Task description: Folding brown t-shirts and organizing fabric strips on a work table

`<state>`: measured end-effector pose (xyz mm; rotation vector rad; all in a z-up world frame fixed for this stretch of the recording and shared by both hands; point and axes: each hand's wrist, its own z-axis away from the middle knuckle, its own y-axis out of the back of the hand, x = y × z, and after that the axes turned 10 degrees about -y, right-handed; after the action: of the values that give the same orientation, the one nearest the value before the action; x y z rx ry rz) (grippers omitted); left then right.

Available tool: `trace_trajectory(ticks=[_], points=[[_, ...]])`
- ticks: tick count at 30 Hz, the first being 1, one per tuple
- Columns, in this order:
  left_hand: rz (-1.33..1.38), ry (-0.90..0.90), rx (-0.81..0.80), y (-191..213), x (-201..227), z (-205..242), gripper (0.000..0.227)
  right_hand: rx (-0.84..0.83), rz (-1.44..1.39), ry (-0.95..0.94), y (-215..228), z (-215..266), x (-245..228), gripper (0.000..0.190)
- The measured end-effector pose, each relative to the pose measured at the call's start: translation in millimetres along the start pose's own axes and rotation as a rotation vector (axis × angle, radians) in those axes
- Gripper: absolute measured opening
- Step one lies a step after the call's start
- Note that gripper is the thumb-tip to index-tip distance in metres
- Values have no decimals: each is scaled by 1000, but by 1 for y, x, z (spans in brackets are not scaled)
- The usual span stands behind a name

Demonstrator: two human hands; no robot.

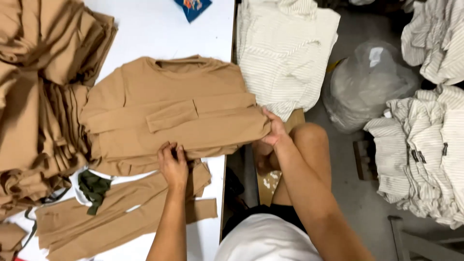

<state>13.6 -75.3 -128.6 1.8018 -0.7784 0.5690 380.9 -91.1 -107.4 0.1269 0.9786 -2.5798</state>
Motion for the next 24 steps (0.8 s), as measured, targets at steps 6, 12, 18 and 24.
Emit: trace_trajectory(ticks=[6,12,18,24], points=[[-38,-32,18,20,40,-9,21,23,21,56,-20,25,-40,54],[-282,-201,134,6,40,-30,31,136,111,225,-6,73,-64,46],[-242,-20,-296,-14,45,-41,62,26,130,259,-38,106,-44,31],[148,91,-32,12,39,-23,62,42,447,441,-125,47,-8,36]])
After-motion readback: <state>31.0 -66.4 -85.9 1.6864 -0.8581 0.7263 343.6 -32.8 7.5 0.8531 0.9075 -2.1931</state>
